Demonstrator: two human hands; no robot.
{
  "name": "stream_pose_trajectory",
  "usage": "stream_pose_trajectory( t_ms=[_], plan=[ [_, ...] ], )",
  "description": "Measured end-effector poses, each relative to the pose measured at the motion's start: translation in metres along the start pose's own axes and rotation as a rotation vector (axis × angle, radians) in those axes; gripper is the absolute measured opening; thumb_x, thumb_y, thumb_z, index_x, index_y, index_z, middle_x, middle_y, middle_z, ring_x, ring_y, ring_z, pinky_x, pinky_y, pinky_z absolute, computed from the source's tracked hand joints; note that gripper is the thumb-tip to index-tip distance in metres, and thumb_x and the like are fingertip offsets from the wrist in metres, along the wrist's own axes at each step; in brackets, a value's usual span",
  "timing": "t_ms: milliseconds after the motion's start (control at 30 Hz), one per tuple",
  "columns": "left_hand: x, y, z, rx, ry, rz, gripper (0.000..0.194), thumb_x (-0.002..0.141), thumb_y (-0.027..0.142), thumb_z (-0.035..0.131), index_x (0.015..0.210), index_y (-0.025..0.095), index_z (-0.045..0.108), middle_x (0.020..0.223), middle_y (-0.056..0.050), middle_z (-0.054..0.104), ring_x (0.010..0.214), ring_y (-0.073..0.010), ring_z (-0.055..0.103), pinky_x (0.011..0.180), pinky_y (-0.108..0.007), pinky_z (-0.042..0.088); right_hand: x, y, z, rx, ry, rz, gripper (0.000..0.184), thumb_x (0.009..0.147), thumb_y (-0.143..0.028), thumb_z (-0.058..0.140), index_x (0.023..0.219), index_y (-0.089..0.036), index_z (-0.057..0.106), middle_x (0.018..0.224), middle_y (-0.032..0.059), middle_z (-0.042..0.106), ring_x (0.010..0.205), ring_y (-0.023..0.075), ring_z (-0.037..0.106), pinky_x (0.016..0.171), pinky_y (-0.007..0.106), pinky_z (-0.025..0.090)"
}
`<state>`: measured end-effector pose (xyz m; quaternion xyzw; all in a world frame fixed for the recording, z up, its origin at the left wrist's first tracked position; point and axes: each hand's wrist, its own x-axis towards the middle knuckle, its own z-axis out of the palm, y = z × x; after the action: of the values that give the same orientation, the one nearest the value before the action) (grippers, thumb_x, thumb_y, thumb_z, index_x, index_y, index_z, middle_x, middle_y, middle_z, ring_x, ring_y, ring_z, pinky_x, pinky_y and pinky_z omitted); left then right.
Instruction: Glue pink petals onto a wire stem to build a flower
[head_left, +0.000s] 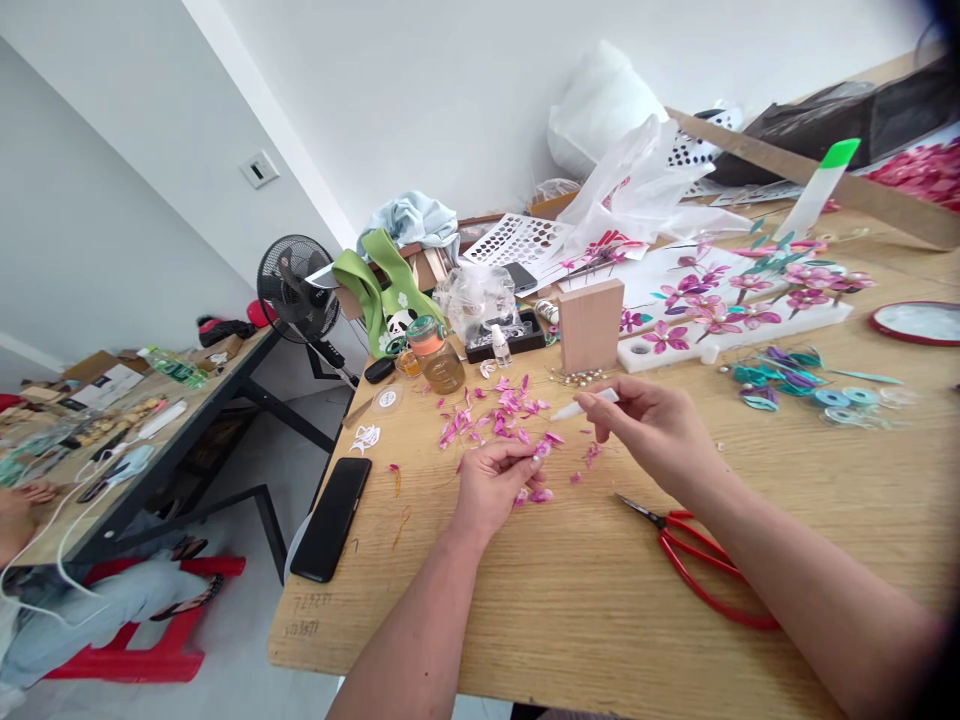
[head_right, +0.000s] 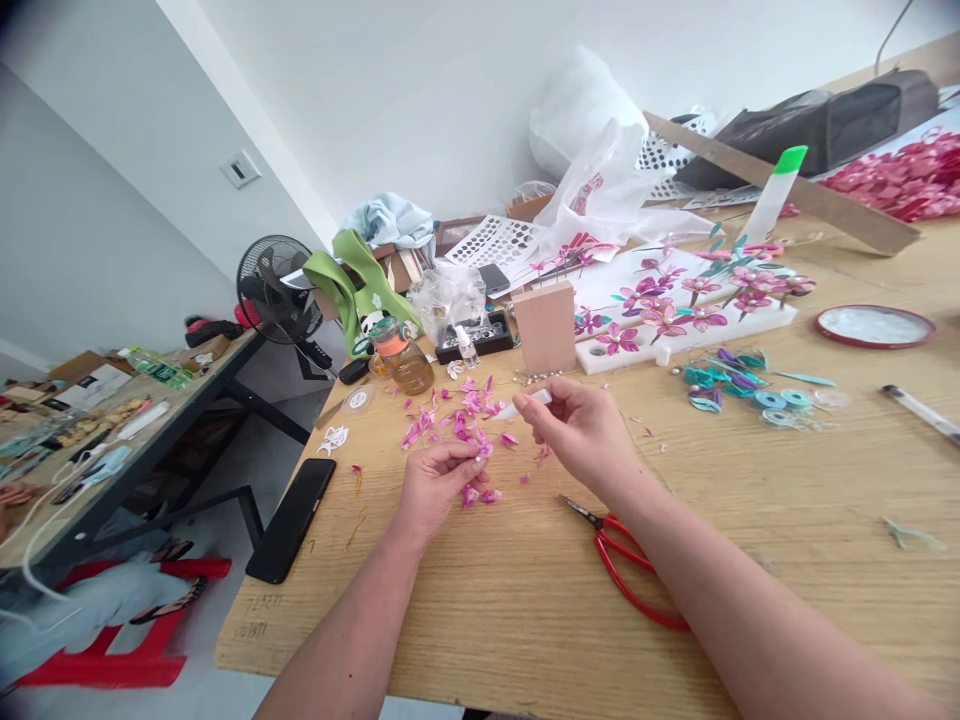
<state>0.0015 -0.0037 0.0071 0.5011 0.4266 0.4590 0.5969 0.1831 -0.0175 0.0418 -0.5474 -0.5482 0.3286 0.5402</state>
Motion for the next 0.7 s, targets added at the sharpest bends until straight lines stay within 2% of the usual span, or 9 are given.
stream_pose_trajectory(
  t_ms=[100,200,300,433,567,700],
  plan=[
    [-0.001,0.0,0.0,-0.009,-0.003,-0.016,0.039,0.049,0.04,0.084,0.07,0.011,0.069,0.061,-0.002,0.065,0.051,-0.0141,0.063,0.044,-0.027,0.056,0.01,0.008,-0.012,0.0,-0.122,0.077,0.029,0.076,-0.046,0.063,0.076,-0.017,0.064,0.055,0.0013,0.06,0.051,0.0148,0.054,0.048,0.025,0.039],
    [0.0,-0.002,-0.001,-0.007,-0.013,-0.025,0.037,0.05,0.038,0.084,0.072,0.011,0.069,0.06,-0.003,0.066,0.052,-0.0142,0.063,0.045,-0.025,0.056,0.021,0.022,-0.026,-0.032,-0.302,0.129,0.028,0.071,-0.043,0.066,0.078,-0.016,0.063,0.061,0.0024,0.063,0.056,0.0157,0.057,0.051,0.026,0.042],
    [0.0,-0.004,-0.002,0.002,-0.017,-0.03,0.036,0.052,0.037,0.083,0.072,0.01,0.069,0.058,-0.003,0.066,0.051,-0.0134,0.063,0.045,-0.024,0.055,0.028,0.036,-0.038,-0.168,-0.415,0.133,0.023,0.067,-0.038,0.066,0.075,-0.016,0.062,0.063,0.002,0.064,0.057,0.0159,0.057,0.052,0.026,0.041],
    [0.001,-0.004,-0.002,-0.007,-0.011,-0.032,0.037,0.051,0.036,0.083,0.073,0.01,0.069,0.055,-0.003,0.066,0.05,-0.014,0.063,0.047,-0.025,0.055,0.032,0.046,-0.052,-0.438,-0.395,0.125,0.011,0.065,-0.026,0.061,0.071,-0.017,0.061,0.059,-0.0006,0.062,0.054,0.0154,0.054,0.049,0.025,0.037],
    [0.001,-0.003,-0.003,0.004,-0.004,-0.029,0.038,0.05,0.036,0.084,0.074,0.009,0.069,0.056,-0.004,0.067,0.05,-0.0145,0.063,0.047,-0.026,0.055,0.034,0.05,-0.063,-0.597,-0.372,0.084,0.003,0.064,-0.019,0.059,0.067,-0.019,0.059,0.057,-0.0011,0.062,0.052,0.0154,0.055,0.046,0.024,0.036],
    [0.001,-0.005,-0.003,0.003,-0.009,-0.038,0.038,0.051,0.036,0.083,0.074,0.009,0.068,0.056,-0.004,0.066,0.05,-0.0146,0.063,0.047,-0.026,0.056,0.035,0.056,-0.073,-0.777,-0.352,0.052,0.007,0.061,-0.013,0.06,0.06,-0.019,0.057,0.056,-0.0008,0.061,0.051,0.0158,0.054,0.046,0.025,0.035]
  ],
)
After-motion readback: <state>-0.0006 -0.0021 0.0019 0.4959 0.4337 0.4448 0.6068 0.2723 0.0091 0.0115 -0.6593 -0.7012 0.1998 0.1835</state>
